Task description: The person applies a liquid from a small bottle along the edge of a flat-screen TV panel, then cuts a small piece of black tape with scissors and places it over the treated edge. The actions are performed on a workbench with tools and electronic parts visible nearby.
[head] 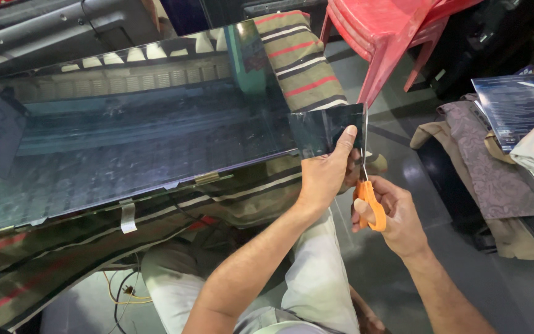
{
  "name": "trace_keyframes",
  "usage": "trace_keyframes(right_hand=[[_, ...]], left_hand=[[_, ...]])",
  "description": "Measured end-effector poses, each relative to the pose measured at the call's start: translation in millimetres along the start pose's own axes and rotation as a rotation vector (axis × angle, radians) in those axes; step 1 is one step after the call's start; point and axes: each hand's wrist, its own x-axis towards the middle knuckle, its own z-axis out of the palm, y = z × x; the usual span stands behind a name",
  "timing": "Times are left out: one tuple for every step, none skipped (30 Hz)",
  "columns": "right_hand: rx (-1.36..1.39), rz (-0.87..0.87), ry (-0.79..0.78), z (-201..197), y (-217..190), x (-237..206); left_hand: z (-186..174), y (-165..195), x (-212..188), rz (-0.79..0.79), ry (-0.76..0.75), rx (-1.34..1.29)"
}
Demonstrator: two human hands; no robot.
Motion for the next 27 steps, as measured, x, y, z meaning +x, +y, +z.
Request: trace_keyframes(right_hand=[[0.003,0.002,0.006,0.4,-0.1,-0.1],[0.003,0.009,0.012,0.5,-0.1,-0.1],[0.004,0.015,0.019,0.5,0.0,-0.1],[0.004,0.021,0.025,0.2,0.3,-0.1],[0.004,0.018,0.027,-0.1,0.8,-0.1],[0.004,0.015,0.029,-0.5,1.4,0.1],[0.004,0.012,0.031,-0.7,2.3,0.2],[0.004,0.011,0.037,-0.9,3.3,0.3],[0.005,0.01,0.042,-0.8,4.3,0.4],[0.005,0.009,0.048,-0.7,5.3,0.3],[0.013,0.003,0.052,0.3,6.5,0.0],[0.02,-0.005,0.056,1.4,7.6,0.4],[0.029,-0.011,0.059,2.8,8.7,0.6],[0.02,-0.01,0.064,3.3,8.9,-0.1],[0.012,-0.009,0.068,4.1,9.2,-0.7],[0.003,-0.008,0.072,4.7,9.2,-1.2],[0.007,-0.011,0.073,5.3,9.1,-1.7],[0.01,-0.013,0.073,5.9,9.0,-2.0],[0.014,-0.015,0.074,6.4,8.7,-2.3],[-0.001,0.004,0.079,7.2,8.8,-2.3],[-0.017,0.024,0.084,8.0,8.8,-2.2],[-0.033,0.044,0.089,8.7,8.8,-2.0],[-0.023,0.046,0.084,9.4,8.9,-1.4],[-0.014,0.047,0.08,9.6,8.7,-0.7],[-0.005,0.05,0.075,9.6,8.8,-0.2],[-0.009,0.039,0.065,9.0,8.4,1.3],[-0.012,0.029,0.057,8.0,8.1,2.4]], left_hand=[[-0.6,-0.3,-0.9,-0.039,-0.002,-0.004],[-0.9,-0.7,-1.3,-0.041,-0.004,0.007],[-1.1,-1.0,-1.6,-0.043,-0.007,0.019],[-1.2,-1.3,-1.5,-0.045,-0.01,0.031],[-0.9,-1.6,-1.0,-0.018,-0.013,0.03],[-0.4,-1.9,-0.1,0.008,-0.016,0.028],[0.0,-2.1,0.6,0.035,-0.019,0.026],[0.1,-2.2,1.2,0.049,-0.021,0.024],[-0.1,-2.2,1.7,0.063,-0.023,0.022],[-0.3,-2.2,2.0,0.077,-0.026,0.021],[-1.5,-2.0,1.8,0.047,-0.025,0.019],[-2.6,-1.7,1.8,0.02,-0.024,0.018],[-3.5,-1.5,1.9,-0.009,-0.022,0.018],[-3.4,-1.5,2.1,0.004,-0.028,0.005],[-3.3,-1.6,2.6,0.016,-0.034,-0.008],[-2.9,-1.8,3.1,0.028,-0.041,-0.021],[-2.6,-2.0,3.7,0.065,-0.047,-0.029],[-2.4,-2.3,4.6,0.101,-0.053,-0.036],[-2.3,-2.5,5.1,0.138,-0.06,-0.044],[-3.3,-2.8,5.5,0.103,-0.045,-0.02],[-4.4,-3.0,6.0,0.067,-0.031,0.004],[-5.6,-3.3,6.0,0.032,-0.017,0.027],[-6.5,-3.7,6.8,0.047,-0.026,0.02],[-7.1,-4.1,7.3,0.062,-0.035,0.013],[-7.9,-4.9,7.5,0.077,-0.043,0.006],[-8.0,-5.2,8.8,0.055,-0.048,-0.005],[-8.3,-6.2,8.9,0.032,-0.053,-0.016]])
